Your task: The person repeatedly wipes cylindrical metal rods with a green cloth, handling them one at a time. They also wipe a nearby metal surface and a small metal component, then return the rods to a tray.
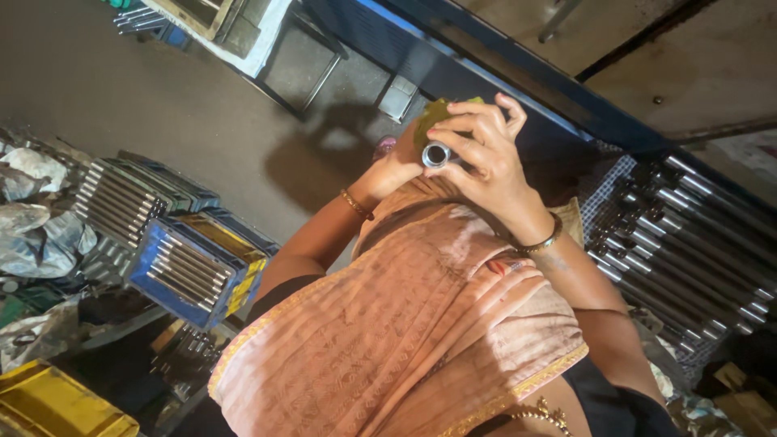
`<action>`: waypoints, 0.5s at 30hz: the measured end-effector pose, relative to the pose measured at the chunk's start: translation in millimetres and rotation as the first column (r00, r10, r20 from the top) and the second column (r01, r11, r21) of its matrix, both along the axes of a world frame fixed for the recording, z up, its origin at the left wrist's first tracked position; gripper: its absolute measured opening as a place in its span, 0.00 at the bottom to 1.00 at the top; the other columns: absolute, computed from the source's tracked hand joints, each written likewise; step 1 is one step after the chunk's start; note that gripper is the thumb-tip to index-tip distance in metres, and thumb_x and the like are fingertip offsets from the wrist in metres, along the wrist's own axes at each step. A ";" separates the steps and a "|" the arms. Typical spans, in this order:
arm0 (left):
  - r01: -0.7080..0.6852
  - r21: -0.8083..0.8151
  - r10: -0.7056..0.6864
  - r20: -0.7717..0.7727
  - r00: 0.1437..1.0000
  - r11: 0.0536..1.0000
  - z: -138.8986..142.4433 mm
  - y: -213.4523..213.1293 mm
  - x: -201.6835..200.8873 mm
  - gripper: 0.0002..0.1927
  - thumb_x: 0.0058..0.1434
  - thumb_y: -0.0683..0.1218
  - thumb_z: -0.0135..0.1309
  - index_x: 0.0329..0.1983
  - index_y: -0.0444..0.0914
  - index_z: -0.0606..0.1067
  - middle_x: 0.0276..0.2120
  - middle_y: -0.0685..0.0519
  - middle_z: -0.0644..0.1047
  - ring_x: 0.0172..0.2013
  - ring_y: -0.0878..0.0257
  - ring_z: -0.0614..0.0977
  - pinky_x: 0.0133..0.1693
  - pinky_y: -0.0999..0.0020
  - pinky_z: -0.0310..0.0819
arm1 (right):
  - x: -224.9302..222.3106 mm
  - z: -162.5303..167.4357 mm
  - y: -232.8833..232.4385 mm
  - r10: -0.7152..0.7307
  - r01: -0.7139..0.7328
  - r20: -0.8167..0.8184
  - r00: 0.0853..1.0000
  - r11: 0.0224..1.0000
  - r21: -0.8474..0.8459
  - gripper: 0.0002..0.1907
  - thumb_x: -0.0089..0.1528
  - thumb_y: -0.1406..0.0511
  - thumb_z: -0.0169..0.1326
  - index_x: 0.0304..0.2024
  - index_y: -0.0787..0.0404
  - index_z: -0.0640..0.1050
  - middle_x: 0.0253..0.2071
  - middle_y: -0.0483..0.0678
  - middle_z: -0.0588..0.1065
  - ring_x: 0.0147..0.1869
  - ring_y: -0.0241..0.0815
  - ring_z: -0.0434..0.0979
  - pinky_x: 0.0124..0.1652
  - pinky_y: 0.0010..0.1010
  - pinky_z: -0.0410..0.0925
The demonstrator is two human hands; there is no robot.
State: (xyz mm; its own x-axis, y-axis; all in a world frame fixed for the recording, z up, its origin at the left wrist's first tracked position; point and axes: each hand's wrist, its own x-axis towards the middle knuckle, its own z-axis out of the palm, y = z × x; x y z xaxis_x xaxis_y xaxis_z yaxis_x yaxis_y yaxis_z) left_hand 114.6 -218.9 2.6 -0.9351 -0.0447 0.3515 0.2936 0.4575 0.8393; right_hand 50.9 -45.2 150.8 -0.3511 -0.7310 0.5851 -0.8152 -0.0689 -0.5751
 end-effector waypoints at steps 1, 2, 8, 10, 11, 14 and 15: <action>0.010 0.027 -0.009 -0.031 0.999 1.000 0.1 -0.6 1.2 0.20 0.65 0.46 0.61 0.57 0.37 0.72 0.52 0.48 0.76 0.56 0.53 0.80 0.56 0.62 0.76 | -1.3 -1.3 -0.3 0.005 -0.005 0.001 1.000 1.000 0.009 0.24 0.57 0.54 0.71 0.51 0.56 0.82 0.53 0.44 0.79 0.67 0.50 0.73 0.70 0.51 0.47; -0.002 0.113 0.006 -0.032 0.999 0.994 -0.3 0.6 2.5 0.21 0.62 0.47 0.62 0.55 0.36 0.72 0.51 0.48 0.76 0.54 0.54 0.80 0.54 0.62 0.76 | -2.3 -3.2 0.2 0.009 -0.009 0.005 1.000 1.000 0.019 0.24 0.57 0.54 0.71 0.51 0.57 0.82 0.54 0.45 0.78 0.68 0.51 0.73 0.70 0.51 0.48; -0.390 0.661 0.373 0.177 0.911 0.641 -9.8 12.0 -4.7 0.16 0.63 0.44 0.66 0.49 0.34 0.74 0.43 0.50 0.78 0.45 0.60 0.80 0.48 0.61 0.77 | -25.2 -23.8 31.5 -0.190 0.173 0.286 0.939 0.981 0.085 0.28 0.65 0.57 0.65 0.63 0.64 0.75 0.65 0.54 0.72 0.72 0.55 0.66 0.71 0.44 0.54; -0.453 0.825 0.500 0.250 0.829 0.339 -9.7 -3.0 -10.5 0.16 0.65 0.43 0.66 0.49 0.32 0.74 0.44 0.50 0.76 0.45 0.59 0.77 0.49 0.59 0.75 | -29.5 -31.0 46.3 -0.263 0.242 0.430 0.864 0.965 0.105 0.19 0.66 0.60 0.61 0.57 0.61 0.77 0.61 0.51 0.75 0.69 0.51 0.71 0.70 0.39 0.60; -0.342 0.914 0.405 0.235 0.883 0.216 -8.1 -14.2 -11.8 0.15 0.65 0.45 0.63 0.49 0.33 0.74 0.43 0.49 0.77 0.45 0.57 0.79 0.50 0.57 0.76 | -30.1 -34.2 51.5 -0.297 0.274 0.497 0.815 0.954 0.121 0.15 0.66 0.62 0.59 0.54 0.59 0.79 0.58 0.49 0.76 0.67 0.49 0.74 0.69 0.36 0.63; -0.105 0.988 0.171 0.124 0.978 -0.116 1.1 -45.6 -12.4 0.16 0.65 0.52 0.54 0.48 0.35 0.74 0.43 0.46 0.79 0.46 0.52 0.82 0.52 0.53 0.78 | -27.1 -37.5 61.3 -0.309 0.281 0.361 0.880 0.951 0.129 0.17 0.65 0.61 0.63 0.54 0.60 0.79 0.54 0.52 0.75 0.62 0.51 0.73 0.64 0.36 0.63; -0.088 0.985 0.116 0.106 0.988 -0.150 4.5 -50.7 -14.1 0.19 0.65 0.54 0.50 0.49 0.35 0.74 0.44 0.45 0.80 0.47 0.52 0.82 0.52 0.54 0.78 | -26.6 -37.0 60.6 -0.284 0.257 0.298 0.911 0.958 0.127 0.18 0.64 0.61 0.63 0.54 0.61 0.79 0.53 0.52 0.75 0.60 0.52 0.72 0.63 0.38 0.62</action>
